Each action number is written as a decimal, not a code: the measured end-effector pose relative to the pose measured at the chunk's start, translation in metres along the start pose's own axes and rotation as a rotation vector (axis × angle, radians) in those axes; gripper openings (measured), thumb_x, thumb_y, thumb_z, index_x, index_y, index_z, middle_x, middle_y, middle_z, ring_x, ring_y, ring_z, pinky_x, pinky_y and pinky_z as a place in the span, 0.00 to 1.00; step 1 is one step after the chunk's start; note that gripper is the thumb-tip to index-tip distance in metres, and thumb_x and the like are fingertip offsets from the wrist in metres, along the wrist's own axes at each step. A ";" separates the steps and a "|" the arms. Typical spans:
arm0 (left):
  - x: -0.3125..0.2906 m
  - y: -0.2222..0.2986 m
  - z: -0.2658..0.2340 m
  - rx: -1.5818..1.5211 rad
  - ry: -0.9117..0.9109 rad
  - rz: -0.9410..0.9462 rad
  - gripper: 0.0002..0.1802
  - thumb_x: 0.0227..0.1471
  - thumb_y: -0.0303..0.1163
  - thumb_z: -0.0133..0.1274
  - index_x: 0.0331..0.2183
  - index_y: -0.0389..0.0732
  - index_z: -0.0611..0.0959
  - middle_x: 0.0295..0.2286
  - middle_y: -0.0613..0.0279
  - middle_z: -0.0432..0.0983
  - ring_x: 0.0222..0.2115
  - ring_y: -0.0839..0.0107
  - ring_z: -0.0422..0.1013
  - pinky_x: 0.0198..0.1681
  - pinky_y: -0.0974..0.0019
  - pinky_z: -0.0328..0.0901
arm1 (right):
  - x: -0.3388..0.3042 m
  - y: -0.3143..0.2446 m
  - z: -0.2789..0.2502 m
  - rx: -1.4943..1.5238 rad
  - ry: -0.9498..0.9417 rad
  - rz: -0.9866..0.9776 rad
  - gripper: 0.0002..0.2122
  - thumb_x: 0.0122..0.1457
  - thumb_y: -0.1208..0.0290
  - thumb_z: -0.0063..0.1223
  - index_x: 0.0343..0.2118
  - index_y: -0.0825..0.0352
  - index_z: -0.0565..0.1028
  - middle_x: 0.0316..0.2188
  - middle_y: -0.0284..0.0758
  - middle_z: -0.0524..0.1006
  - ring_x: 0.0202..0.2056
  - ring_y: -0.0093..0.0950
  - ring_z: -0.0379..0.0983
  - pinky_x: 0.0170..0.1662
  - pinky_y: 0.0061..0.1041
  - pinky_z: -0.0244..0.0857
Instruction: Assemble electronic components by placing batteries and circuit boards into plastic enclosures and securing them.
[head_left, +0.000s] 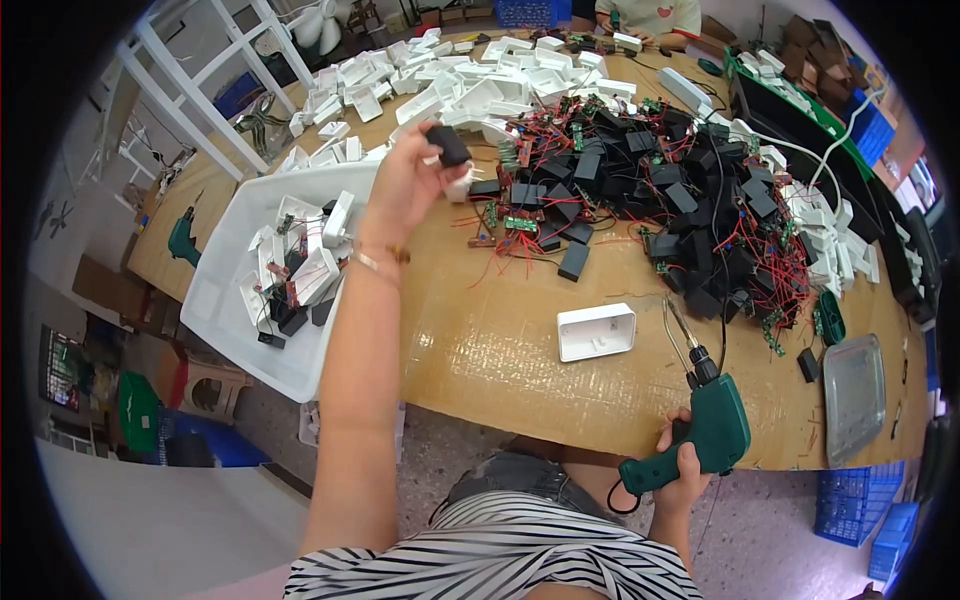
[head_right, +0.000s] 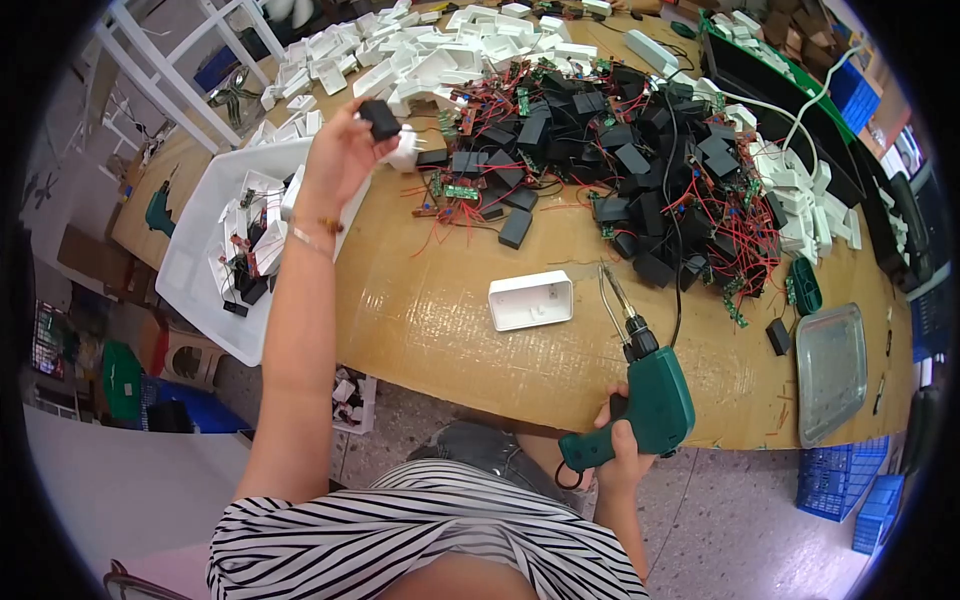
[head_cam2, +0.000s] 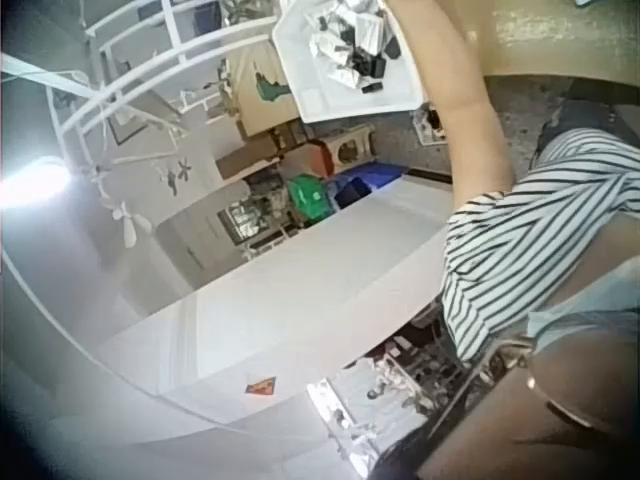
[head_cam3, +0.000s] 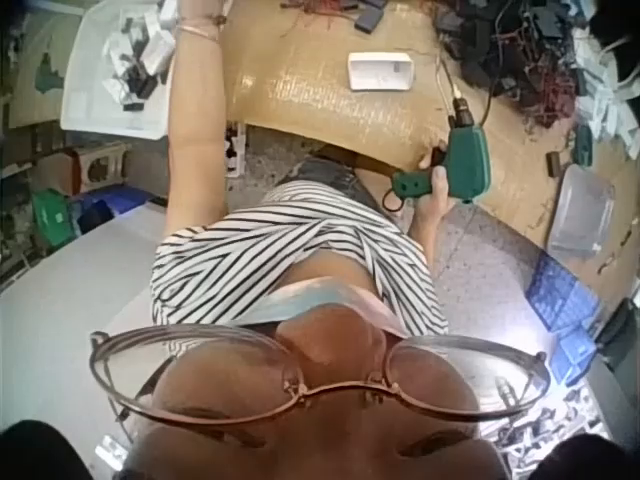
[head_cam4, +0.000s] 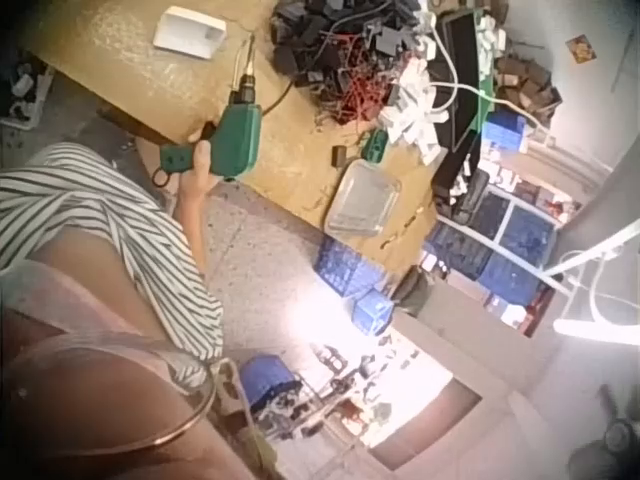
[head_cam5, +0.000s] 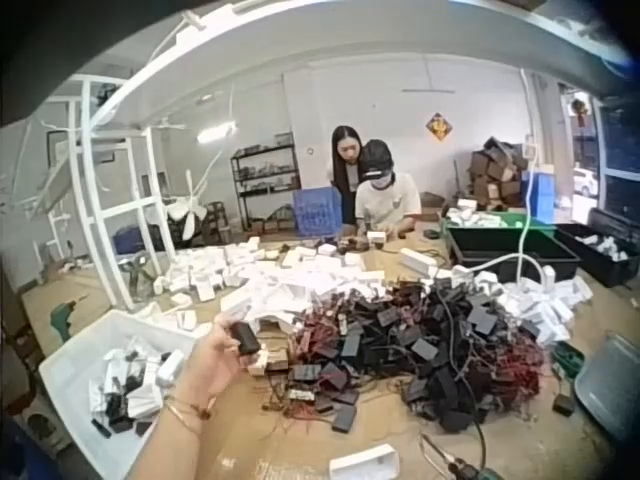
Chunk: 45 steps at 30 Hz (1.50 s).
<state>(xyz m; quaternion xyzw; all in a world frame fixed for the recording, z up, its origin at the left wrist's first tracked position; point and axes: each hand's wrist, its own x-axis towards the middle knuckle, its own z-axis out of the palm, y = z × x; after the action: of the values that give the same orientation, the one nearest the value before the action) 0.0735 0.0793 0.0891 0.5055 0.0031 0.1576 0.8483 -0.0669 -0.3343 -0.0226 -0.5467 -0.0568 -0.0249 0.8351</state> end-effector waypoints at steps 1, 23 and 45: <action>-0.014 -0.006 0.004 -0.002 0.000 -0.007 0.13 0.50 0.26 0.49 0.40 0.39 0.72 0.34 0.58 0.72 0.36 0.66 0.71 0.39 0.63 0.69 | 0.001 0.001 0.000 0.001 0.006 -0.006 0.25 0.52 0.65 0.51 0.51 0.75 0.65 0.42 0.44 0.72 0.30 0.24 0.68 0.39 0.24 0.61; -0.095 -0.077 -0.004 1.974 0.234 0.062 0.27 0.43 0.38 0.62 0.44 0.35 0.75 0.33 0.48 0.76 0.36 0.53 0.71 0.40 0.57 0.65 | 0.002 0.006 -0.001 -0.035 -0.008 -0.045 0.24 0.53 0.65 0.49 0.51 0.76 0.65 0.43 0.44 0.71 0.30 0.24 0.66 0.42 0.24 0.60; -0.128 -0.071 -0.009 1.001 0.168 -0.025 0.13 0.55 0.33 0.52 0.31 0.33 0.71 0.28 0.54 0.76 0.26 0.73 0.73 0.31 0.71 0.66 | 0.003 0.007 -0.001 -0.083 -0.020 -0.057 0.25 0.54 0.65 0.48 0.52 0.76 0.63 0.43 0.44 0.71 0.31 0.23 0.66 0.41 0.23 0.60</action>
<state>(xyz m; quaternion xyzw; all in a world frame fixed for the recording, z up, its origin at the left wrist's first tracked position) -0.0309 0.0207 0.0041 0.8356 0.1527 0.1666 0.5006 -0.0633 -0.3322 -0.0288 -0.5792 -0.0796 -0.0454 0.8101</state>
